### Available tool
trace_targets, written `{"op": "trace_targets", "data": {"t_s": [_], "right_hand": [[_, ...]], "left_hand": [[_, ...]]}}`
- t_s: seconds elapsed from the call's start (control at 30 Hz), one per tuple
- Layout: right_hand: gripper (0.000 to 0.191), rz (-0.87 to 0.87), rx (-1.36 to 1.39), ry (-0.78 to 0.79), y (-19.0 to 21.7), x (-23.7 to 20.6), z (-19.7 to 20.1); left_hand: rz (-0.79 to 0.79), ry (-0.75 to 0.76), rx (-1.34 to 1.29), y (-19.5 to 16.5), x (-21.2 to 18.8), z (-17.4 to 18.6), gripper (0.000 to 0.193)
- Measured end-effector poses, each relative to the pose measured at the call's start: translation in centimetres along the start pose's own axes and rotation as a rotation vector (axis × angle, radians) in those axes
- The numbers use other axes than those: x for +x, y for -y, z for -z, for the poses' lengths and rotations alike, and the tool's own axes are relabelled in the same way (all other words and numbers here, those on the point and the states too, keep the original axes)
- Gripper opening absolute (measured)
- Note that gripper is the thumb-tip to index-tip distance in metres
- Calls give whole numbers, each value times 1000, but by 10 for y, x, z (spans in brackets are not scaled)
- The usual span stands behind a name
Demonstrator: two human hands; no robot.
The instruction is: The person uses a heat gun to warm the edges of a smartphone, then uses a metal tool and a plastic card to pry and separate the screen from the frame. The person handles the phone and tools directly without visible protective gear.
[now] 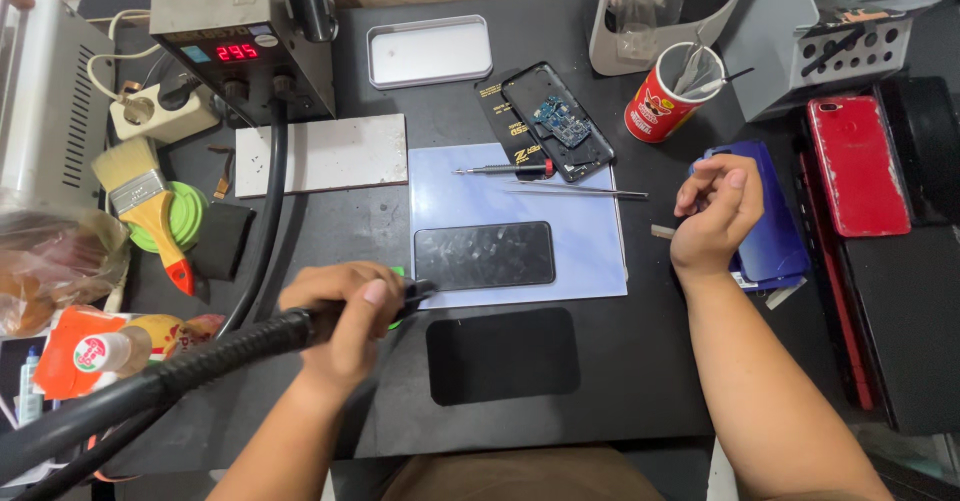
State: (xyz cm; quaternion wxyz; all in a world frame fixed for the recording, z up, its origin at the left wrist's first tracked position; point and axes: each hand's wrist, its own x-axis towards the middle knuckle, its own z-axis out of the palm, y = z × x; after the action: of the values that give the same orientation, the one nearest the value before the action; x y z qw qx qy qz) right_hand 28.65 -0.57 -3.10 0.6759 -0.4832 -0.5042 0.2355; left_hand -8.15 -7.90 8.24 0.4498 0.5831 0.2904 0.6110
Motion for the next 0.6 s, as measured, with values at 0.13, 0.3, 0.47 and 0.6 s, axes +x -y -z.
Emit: {"op": "trace_targets", "data": {"t_s": [0.13, 0.3, 0.47, 0.6], "right_hand": [[39, 4, -17, 15, 2, 0, 0], [38, -5, 4, 4, 4, 0, -2], [37, 4, 22, 7, 6, -1, -5], [35, 6, 45, 4, 6, -2, -7]], "left_hand": [[-52, 52, 19, 7, 1, -18, 35], [64, 128, 60, 12, 6, -42, 32], [12, 181, 57, 30, 18, -73, 30], [30, 202, 81, 49, 31, -90, 34]]}}
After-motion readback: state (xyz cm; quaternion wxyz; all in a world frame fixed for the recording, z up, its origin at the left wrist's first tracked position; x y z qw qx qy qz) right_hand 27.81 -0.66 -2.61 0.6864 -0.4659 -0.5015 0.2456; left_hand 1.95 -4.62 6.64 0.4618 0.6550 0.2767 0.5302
